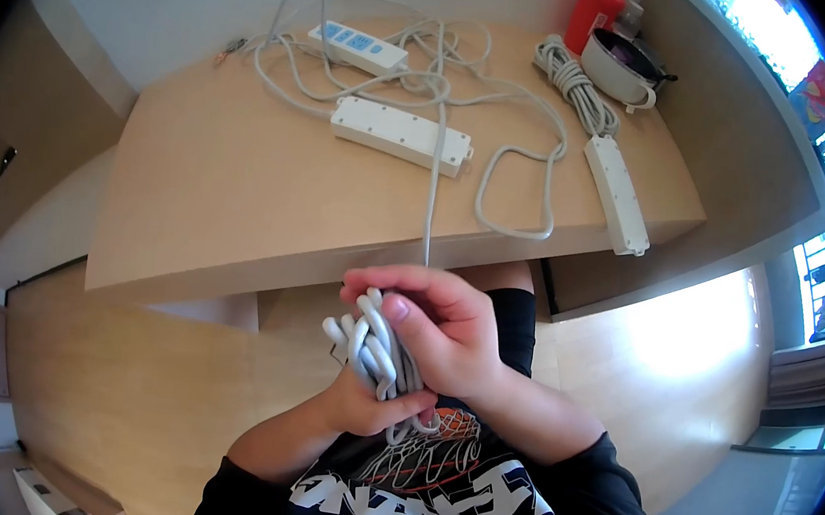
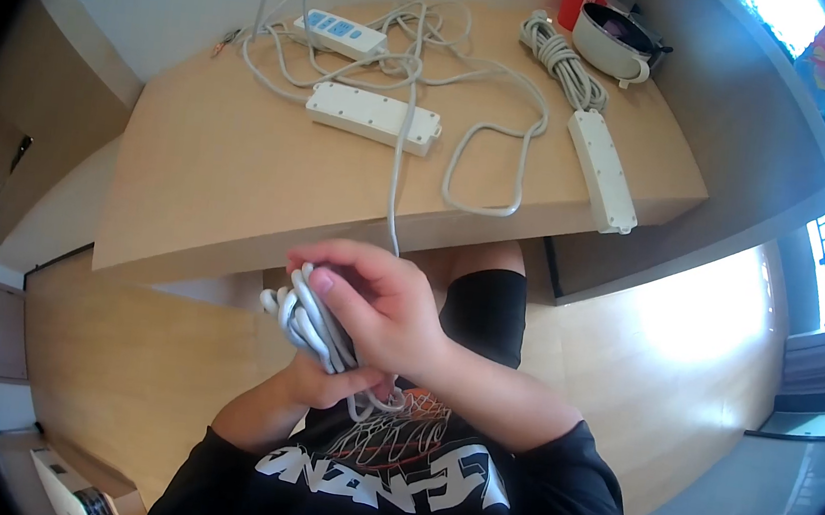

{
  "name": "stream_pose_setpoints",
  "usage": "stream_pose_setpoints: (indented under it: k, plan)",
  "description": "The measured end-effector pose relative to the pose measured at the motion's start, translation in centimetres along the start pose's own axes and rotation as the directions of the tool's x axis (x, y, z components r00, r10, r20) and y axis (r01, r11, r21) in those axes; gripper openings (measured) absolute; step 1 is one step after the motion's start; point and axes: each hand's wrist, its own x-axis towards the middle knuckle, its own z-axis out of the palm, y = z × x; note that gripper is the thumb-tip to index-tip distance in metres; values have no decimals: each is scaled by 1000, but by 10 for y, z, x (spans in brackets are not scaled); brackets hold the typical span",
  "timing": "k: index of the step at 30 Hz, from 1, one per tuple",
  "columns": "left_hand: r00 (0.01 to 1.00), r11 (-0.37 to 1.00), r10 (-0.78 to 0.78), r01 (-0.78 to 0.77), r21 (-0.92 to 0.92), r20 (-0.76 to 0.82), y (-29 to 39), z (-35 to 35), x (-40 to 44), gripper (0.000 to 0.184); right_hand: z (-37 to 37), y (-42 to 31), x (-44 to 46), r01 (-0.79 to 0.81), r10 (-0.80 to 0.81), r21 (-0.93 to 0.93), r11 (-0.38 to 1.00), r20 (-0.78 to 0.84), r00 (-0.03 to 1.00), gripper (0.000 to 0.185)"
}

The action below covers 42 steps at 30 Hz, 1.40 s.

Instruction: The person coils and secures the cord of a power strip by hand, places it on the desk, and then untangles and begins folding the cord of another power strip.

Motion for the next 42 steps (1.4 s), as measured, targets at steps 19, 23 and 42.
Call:
stream_pose_setpoints:
  k: [19, 23, 42]
  plan:
    - [968, 969, 246, -247, 6, 57, -13, 2, 7, 29, -28, -11, -9, 159, -72, -408, 899, 221, 973, 49]
    - [968, 962, 249, -252, 107, 38, -11, -4, 5, 30, -23, -9, -11, 138, -66, -337, 931, 215, 974, 61]
    - [962, 873, 240, -273, 404, 131, -32, -9, 22, 55, -19, -15, 0, 7, -4, -8, 1000, 256, 967, 82]
